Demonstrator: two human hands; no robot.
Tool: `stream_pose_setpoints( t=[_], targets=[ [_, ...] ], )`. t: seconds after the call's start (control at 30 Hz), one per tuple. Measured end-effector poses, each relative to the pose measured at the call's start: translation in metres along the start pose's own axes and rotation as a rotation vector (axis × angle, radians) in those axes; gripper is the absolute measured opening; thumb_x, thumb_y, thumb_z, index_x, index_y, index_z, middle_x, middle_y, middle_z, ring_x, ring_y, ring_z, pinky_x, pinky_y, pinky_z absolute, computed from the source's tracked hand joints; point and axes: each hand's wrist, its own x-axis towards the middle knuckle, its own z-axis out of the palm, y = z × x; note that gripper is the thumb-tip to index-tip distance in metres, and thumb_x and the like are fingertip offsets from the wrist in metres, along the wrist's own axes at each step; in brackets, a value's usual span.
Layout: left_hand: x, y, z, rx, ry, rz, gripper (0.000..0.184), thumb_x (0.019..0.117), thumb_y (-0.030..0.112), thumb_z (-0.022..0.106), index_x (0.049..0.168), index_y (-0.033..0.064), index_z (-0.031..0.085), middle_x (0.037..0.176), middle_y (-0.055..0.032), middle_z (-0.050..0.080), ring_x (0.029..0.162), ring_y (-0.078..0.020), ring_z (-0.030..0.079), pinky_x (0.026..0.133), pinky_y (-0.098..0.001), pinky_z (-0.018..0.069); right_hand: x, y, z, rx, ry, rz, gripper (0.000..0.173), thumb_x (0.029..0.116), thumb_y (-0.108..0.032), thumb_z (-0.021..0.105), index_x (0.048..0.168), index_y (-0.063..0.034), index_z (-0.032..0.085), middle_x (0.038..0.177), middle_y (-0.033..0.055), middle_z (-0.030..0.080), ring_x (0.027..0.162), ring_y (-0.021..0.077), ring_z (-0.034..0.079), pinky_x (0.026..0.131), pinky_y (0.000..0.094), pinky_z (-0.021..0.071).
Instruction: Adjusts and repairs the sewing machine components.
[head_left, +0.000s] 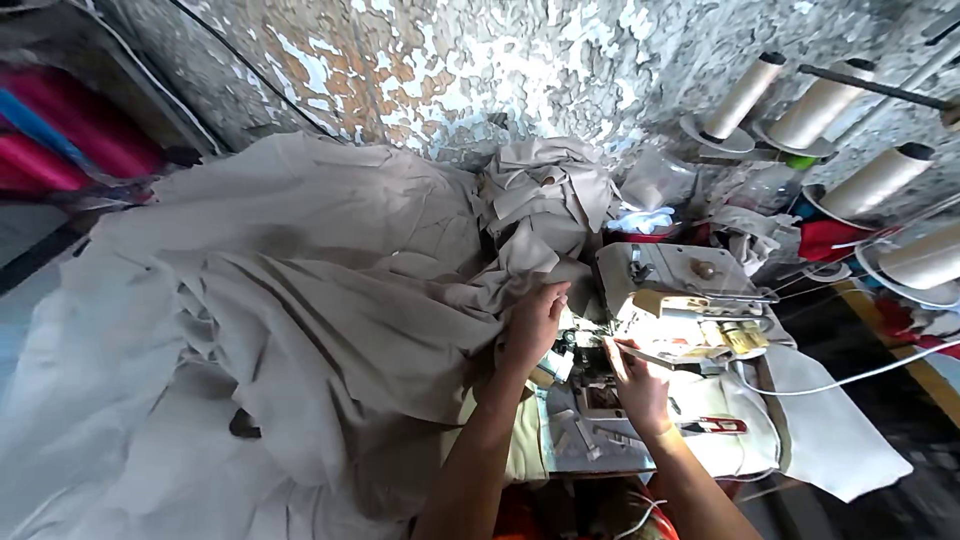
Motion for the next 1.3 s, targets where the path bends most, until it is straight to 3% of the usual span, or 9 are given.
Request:
stream_pose_setpoints(
  t=[0.27, 0.43, 0.5, 0.6, 0.83, 0.97, 1.07, 1.17, 1.3],
  targets=[
    [0.000, 0.002, -0.001, -0.024, -0.005, -0.018, 0.029, 0.1050, 0.007, 0.054, 0.130, 0.0017, 0.067, 0.125, -0.0179, 0.069, 0.115, -0.0297, 0.067, 0.102, -0.0470, 0.0515, -0.005, 0.000, -0.010, 0.097, -0.038, 0.063, 0.021, 0.0967, -0.012, 0.064, 0.098, 0.0058, 0.075, 0.089, 0.0164, 0.075, 0.077, 0.0156, 0.072, 0.076, 0.0278, 0.0588],
    [0.000, 0.000, 0.001, -0.040, 0.009, -0.006, 0.028, 0.1041, 0.006, 0.055, 0.129, 0.0010, 0.067, 0.122, -0.0178, 0.069, 0.111, -0.0287, 0.068, 0.101, -0.0456, 0.0528, -0.004, -0.002, -0.008, 0.032, -0.033, 0.031, 0.020, 0.0948, -0.012, 0.066, 0.095, 0.0048, 0.076, 0.086, 0.0165, 0.075, 0.071, 0.0203, 0.072, 0.069, 0.0340, 0.0588],
    [0.000, 0.001, 0.000, -0.042, 0.001, -0.009, 0.029, 0.1045, 0.006, 0.054, 0.129, 0.0013, 0.067, 0.123, -0.0179, 0.069, 0.112, -0.0289, 0.068, 0.101, -0.0456, 0.0525, -0.004, -0.003, -0.008, -0.045, -0.035, 0.010, 0.020, 0.0940, -0.015, 0.067, 0.095, 0.0029, 0.077, 0.086, 0.0161, 0.076, 0.068, 0.0245, 0.072, 0.063, 0.0410, 0.0580],
    [0.000, 0.001, 0.000, -0.048, -0.006, -0.016, 0.029, 0.1049, 0.007, 0.054, 0.130, 0.0014, 0.067, 0.124, -0.0178, 0.069, 0.114, -0.0294, 0.067, 0.102, -0.0463, 0.0516, 0.001, -0.008, -0.012, -0.087, -0.124, 0.062, 0.022, 0.0955, -0.016, 0.067, 0.100, 0.0039, 0.075, 0.089, 0.0186, 0.075, 0.072, 0.0323, 0.072, 0.066, 0.0528, 0.0569],
    [0.000, -0.001, 0.001, -0.040, -0.002, -0.005, 0.028, 0.1040, 0.006, 0.055, 0.129, 0.0008, 0.068, 0.122, -0.0187, 0.069, 0.110, -0.0297, 0.069, 0.100, -0.0472, 0.0531, 0.023, -0.011, -0.018, 0.023, -0.367, 0.247, 0.024, 0.1003, -0.020, 0.062, 0.106, 0.0006, 0.073, 0.093, 0.0165, 0.073, 0.086, 0.0310, 0.071, 0.080, 0.0554, 0.0534],
    [0.000, 0.000, 0.001, -0.029, 0.013, 0.021, 0.027, 0.1036, 0.005, 0.056, 0.127, -0.0007, 0.068, 0.120, -0.0196, 0.070, 0.110, -0.0311, 0.069, 0.099, -0.0482, 0.0531, 0.022, -0.006, -0.015, 0.014, -0.321, 0.193, 0.022, 0.0981, -0.019, 0.064, 0.102, 0.0006, 0.074, 0.087, 0.0154, 0.073, 0.080, 0.0303, 0.070, 0.074, 0.0541, 0.0535],
    [0.000, 0.000, 0.000, -0.026, 0.011, 0.022, 0.028, 0.1037, 0.005, 0.055, 0.128, -0.0001, 0.068, 0.121, -0.0193, 0.069, 0.111, -0.0309, 0.068, 0.100, -0.0477, 0.0530, 0.024, -0.010, -0.017, -0.018, -0.351, 0.208, 0.023, 0.0987, -0.018, 0.064, 0.104, 0.0021, 0.074, 0.090, 0.0190, 0.073, 0.083, 0.0358, 0.071, 0.077, 0.0586, 0.0532],
    [0.000, 0.000, 0.000, -0.037, 0.006, 0.015, 0.028, 0.1040, 0.005, 0.055, 0.128, 0.0001, 0.068, 0.122, -0.0187, 0.069, 0.112, -0.0300, 0.068, 0.101, -0.0468, 0.0527, 0.021, -0.003, -0.012, 0.036, -0.293, 0.142, 0.020, 0.0973, -0.016, 0.064, 0.100, 0.0016, 0.074, 0.090, 0.0164, 0.074, 0.083, 0.0296, 0.072, 0.078, 0.0518, 0.0560],
    [0.000, 0.000, 0.000, -0.038, 0.002, -0.002, 0.028, 0.1040, 0.005, 0.055, 0.129, 0.0003, 0.067, 0.122, -0.0186, 0.069, 0.111, -0.0291, 0.068, 0.101, -0.0458, 0.0529, 0.009, 0.009, -0.002, 0.225, -0.155, 0.102, 0.020, 0.0955, -0.011, 0.066, 0.102, 0.0067, 0.073, 0.096, 0.0153, 0.075, 0.091, 0.0155, 0.073, 0.088, 0.0310, 0.0583]
  ],
)
